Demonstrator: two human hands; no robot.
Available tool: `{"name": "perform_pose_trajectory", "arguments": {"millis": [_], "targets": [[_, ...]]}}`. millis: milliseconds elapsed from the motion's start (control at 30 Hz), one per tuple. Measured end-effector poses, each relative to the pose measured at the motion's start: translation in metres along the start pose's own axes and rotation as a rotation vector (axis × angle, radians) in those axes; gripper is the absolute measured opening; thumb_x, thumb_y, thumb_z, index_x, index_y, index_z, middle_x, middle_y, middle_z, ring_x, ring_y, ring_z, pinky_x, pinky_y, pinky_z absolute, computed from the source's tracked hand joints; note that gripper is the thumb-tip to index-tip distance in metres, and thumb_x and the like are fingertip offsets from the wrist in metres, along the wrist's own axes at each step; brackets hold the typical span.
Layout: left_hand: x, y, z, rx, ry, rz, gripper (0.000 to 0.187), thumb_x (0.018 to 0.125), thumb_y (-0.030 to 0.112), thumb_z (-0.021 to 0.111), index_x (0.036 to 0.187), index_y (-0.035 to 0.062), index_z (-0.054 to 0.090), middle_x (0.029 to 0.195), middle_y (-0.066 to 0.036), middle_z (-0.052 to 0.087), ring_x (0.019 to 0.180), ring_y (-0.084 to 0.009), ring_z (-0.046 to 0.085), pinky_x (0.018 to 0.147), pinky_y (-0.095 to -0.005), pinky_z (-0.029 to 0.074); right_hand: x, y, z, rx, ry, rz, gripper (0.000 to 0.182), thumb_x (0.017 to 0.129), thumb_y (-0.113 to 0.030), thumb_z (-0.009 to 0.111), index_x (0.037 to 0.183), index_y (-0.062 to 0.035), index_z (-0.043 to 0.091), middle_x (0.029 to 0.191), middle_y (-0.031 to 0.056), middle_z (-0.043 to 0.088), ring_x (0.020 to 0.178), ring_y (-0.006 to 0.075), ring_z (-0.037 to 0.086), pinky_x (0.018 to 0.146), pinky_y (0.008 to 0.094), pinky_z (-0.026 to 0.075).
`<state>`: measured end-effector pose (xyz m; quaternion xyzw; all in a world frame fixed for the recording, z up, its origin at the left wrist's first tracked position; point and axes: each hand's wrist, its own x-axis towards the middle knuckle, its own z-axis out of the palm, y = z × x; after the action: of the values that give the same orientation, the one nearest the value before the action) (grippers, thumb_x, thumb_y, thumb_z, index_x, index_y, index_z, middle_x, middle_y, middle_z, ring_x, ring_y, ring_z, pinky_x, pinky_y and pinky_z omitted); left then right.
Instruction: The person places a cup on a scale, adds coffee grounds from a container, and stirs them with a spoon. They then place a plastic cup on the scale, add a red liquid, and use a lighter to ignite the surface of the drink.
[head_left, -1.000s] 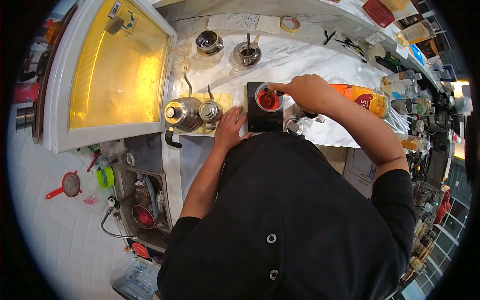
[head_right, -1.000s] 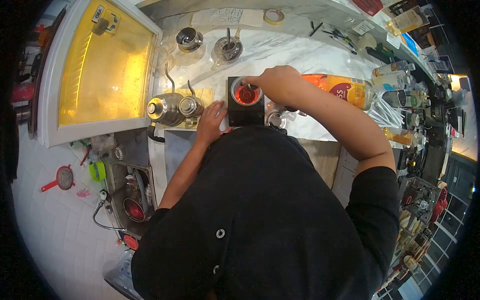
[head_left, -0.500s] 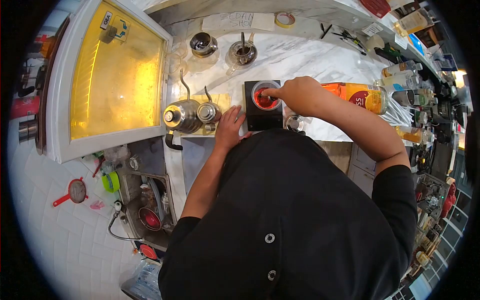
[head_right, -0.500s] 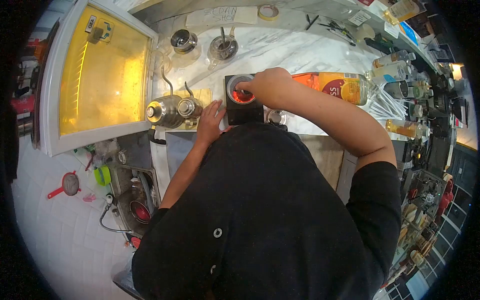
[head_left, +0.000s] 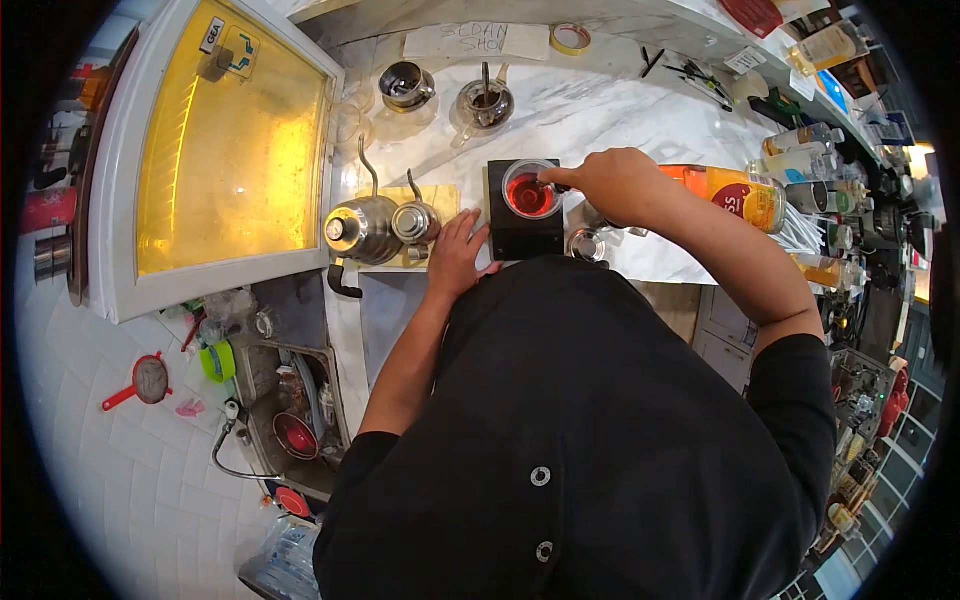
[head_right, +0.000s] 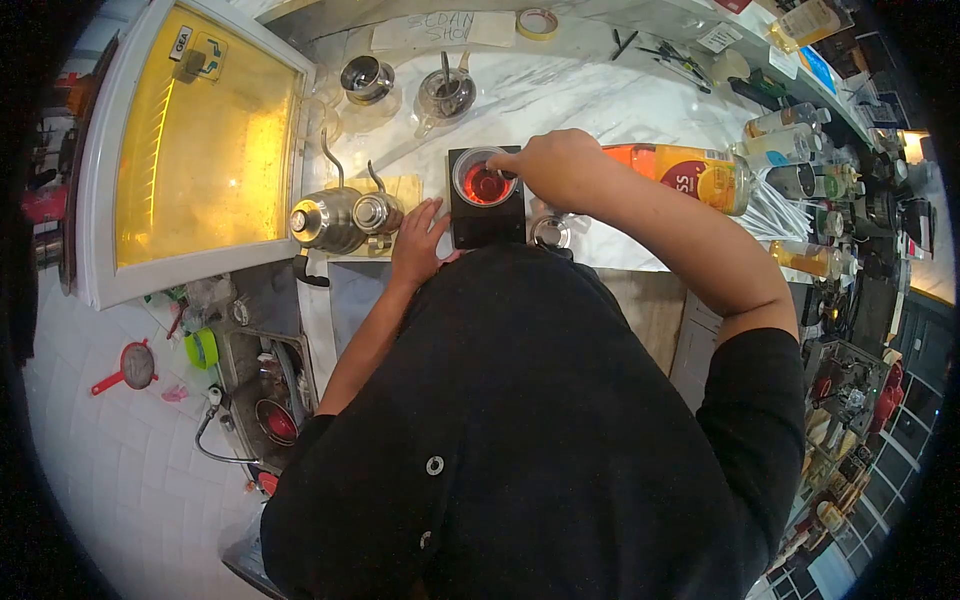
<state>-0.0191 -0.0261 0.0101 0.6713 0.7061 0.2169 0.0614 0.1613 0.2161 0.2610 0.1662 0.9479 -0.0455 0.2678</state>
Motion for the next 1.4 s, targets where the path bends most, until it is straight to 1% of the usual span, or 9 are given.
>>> {"name": "perform_pose_trajectory", "arguments": {"millis": [100, 433, 600, 667, 733, 833, 1033, 1100, 1400], "targets": [[0.0, 0.0, 0.001, 0.0, 0.007, 0.004, 0.07, 0.075, 0.04, 0.09, 0.133, 0.0065, 0.069, 0.153, -0.016, 0.056, 0.146, -0.0357, 0.048, 0.119, -0.0477, 0.042, -0.001, -0.006, -0.004, -0.001, -0.081, 0.013, 0.082, 0.085, -0.017, 0.085, 0.155, -0.0431, 0.052, 0.107, 0.0093, 0.077, 0.1, 0.0315, 0.078, 0.078, 0.0433, 0.062], [0.001, 0.001, -0.001, 0.006, -0.002, 0.005, 0.069, 0.076, 0.041, 0.089, 0.131, 0.0062, 0.069, 0.155, -0.015, 0.055, 0.148, -0.0355, 0.047, 0.119, -0.0484, 0.042, 0.01, -0.015, -0.012, 0.012, -0.047, 0.0, 0.083, 0.087, -0.014, 0.083, 0.156, -0.0447, 0.05, 0.108, 0.0081, 0.078, 0.1, 0.031, 0.078, 0.079, 0.0431, 0.062], [0.001, 0.0, -0.001, -0.002, -0.01, -0.007, 0.069, 0.076, 0.041, 0.089, 0.131, 0.0063, 0.069, 0.154, -0.015, 0.055, 0.147, -0.0352, 0.047, 0.119, -0.0485, 0.041, 0.008, -0.003, -0.009, -0.021, 0.024, 0.01, 0.084, 0.085, -0.015, 0.084, 0.157, -0.0413, 0.051, 0.107, 0.0082, 0.077, 0.099, 0.0306, 0.078, 0.079, 0.0425, 0.062], [0.0, 0.0, 0.001, -0.005, -0.011, -0.004, 0.069, 0.076, 0.041, 0.089, 0.131, 0.0065, 0.069, 0.154, -0.015, 0.055, 0.147, -0.0351, 0.047, 0.119, -0.0484, 0.041, 0.005, -0.001, -0.01, -0.01, -0.002, 0.021, 0.083, 0.085, -0.016, 0.084, 0.157, -0.0407, 0.051, 0.107, 0.0086, 0.077, 0.1, 0.0306, 0.078, 0.079, 0.0426, 0.062], [0.001, 0.001, 0.001, -0.036, 0.029, -0.008, 0.07, 0.07, 0.037, 0.094, 0.129, 0.0075, 0.07, 0.154, -0.016, 0.056, 0.146, -0.0367, 0.049, 0.117, -0.0498, 0.043, 0.002, 0.0, -0.01, 0.002, -0.024, 0.036, 0.082, 0.085, -0.017, 0.084, 0.157, -0.0401, 0.051, 0.107, 0.0089, 0.077, 0.1, 0.0306, 0.078, 0.08, 0.0428, 0.062], [0.001, 0.002, -0.001, -0.032, 0.012, -0.02, 0.07, 0.071, 0.039, 0.092, 0.129, 0.0074, 0.071, 0.154, -0.016, 0.056, 0.147, -0.0366, 0.048, 0.118, -0.0502, 0.043, -0.002, -0.001, -0.008, 0.006, -0.041, 0.052, 0.081, 0.086, -0.018, 0.084, 0.156, -0.0403, 0.052, 0.107, 0.0093, 0.077, 0.1, 0.0306, 0.078, 0.08, 0.0431, 0.062], [0.001, -0.001, 0.002, -0.054, 0.025, -0.008, 0.067, 0.074, 0.04, 0.089, 0.129, 0.0064, 0.071, 0.154, -0.016, 0.056, 0.146, -0.037, 0.048, 0.118, -0.0508, 0.042, -0.011, -0.011, -0.012, 0.005, -0.058, 0.056, 0.071, 0.094, -0.013, 0.073, 0.156, -0.0404, 0.052, 0.105, 0.0099, 0.077, 0.098, 0.0305, 0.078, 0.08, 0.0431, 0.062], [0.002, 0.0, -0.001, -0.057, 0.019, -0.01, 0.066, 0.074, 0.04, 0.089, 0.128, 0.0062, 0.071, 0.153, -0.017, 0.056, 0.146, -0.0373, 0.049, 0.119, -0.0508, 0.041, -0.012, -0.012, -0.01, -0.01, 0.039, -0.002, 0.076, 0.094, -0.007, 0.066, 0.16, -0.0396, 0.048, 0.095, 0.0125, 0.076, 0.088, 0.0316, 0.077, 0.073, 0.0444, 0.061], [0.003, 0.0, -0.004, -0.072, 0.027, 0.007, 0.067, 0.076, 0.042, 0.088, 0.128, 0.004, 0.071, 0.152, -0.019, 0.056, 0.145, -0.0387, 0.049, 0.118, -0.0513, 0.041, -0.027, -0.019, -0.032, 0.063, -0.024, 0.15, 0.068, 0.098, -0.011, 0.064, 0.158, -0.0387, 0.05, 0.098, 0.0113, 0.077, 0.091, 0.0309, 0.078, 0.075, 0.0436, 0.062]]}}
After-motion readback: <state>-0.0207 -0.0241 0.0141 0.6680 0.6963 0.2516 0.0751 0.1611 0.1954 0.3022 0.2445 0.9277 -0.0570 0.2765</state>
